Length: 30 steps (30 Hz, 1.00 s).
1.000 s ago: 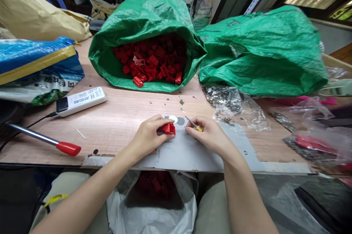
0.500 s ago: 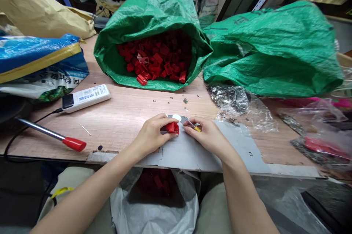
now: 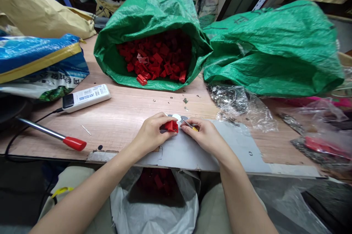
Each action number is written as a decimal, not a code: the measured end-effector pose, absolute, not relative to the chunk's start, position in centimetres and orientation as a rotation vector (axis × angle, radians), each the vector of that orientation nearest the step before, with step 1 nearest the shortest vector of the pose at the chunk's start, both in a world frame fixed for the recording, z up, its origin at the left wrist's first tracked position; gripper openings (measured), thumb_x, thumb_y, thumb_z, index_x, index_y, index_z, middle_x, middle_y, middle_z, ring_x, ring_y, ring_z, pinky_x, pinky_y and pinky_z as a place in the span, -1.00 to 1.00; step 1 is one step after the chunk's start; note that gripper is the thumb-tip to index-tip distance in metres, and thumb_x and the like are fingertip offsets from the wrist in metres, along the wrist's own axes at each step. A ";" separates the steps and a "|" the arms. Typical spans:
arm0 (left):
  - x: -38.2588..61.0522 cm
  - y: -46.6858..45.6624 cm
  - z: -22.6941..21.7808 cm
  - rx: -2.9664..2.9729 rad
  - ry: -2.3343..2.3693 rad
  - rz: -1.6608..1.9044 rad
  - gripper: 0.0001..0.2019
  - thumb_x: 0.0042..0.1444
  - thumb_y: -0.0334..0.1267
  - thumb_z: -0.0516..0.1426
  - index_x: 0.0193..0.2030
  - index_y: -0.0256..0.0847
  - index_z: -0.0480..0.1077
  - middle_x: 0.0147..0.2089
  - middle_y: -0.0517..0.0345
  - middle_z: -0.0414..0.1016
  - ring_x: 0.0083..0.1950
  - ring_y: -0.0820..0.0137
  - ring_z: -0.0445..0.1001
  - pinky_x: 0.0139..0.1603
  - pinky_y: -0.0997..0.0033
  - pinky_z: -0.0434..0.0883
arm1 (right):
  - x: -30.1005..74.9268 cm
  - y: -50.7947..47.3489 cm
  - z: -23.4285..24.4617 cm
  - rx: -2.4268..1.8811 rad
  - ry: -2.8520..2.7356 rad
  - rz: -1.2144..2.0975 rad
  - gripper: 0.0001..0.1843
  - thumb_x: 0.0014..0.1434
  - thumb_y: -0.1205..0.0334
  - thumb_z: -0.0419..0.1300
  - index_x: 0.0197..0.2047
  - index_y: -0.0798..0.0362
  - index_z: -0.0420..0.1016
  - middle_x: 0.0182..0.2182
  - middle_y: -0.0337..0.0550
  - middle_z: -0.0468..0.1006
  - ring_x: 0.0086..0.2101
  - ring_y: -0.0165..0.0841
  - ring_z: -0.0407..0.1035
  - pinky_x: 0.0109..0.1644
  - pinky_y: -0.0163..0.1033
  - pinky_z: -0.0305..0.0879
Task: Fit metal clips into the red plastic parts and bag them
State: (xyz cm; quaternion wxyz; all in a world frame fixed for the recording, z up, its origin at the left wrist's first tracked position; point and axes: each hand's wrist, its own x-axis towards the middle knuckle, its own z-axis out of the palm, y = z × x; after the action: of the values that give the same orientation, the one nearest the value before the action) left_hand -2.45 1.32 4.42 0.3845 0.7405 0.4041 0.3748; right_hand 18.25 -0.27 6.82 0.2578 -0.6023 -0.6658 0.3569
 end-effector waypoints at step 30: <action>-2.5 1.3 4.3 1.913 1.011 0.963 -0.66 0.08 -0.41 0.33 0.02 -0.14 0.57 -0.14 0.12 0.52 -0.12 0.35 0.51 -0.09 0.39 0.43 | 18.2 0.0 6.6 -1.554 -1.606 1.166 -0.70 0.12 0.02 0.30 -0.24 0.09 0.65 -0.42 -0.17 0.60 -0.39 -0.31 0.40 -0.36 -0.26 0.22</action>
State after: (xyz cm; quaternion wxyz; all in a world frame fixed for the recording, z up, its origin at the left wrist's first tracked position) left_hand -2.55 1.32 4.32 0.3771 0.7481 0.3954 0.3765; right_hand 18.24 0.03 6.57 0.3054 -0.5869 -0.6068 0.4405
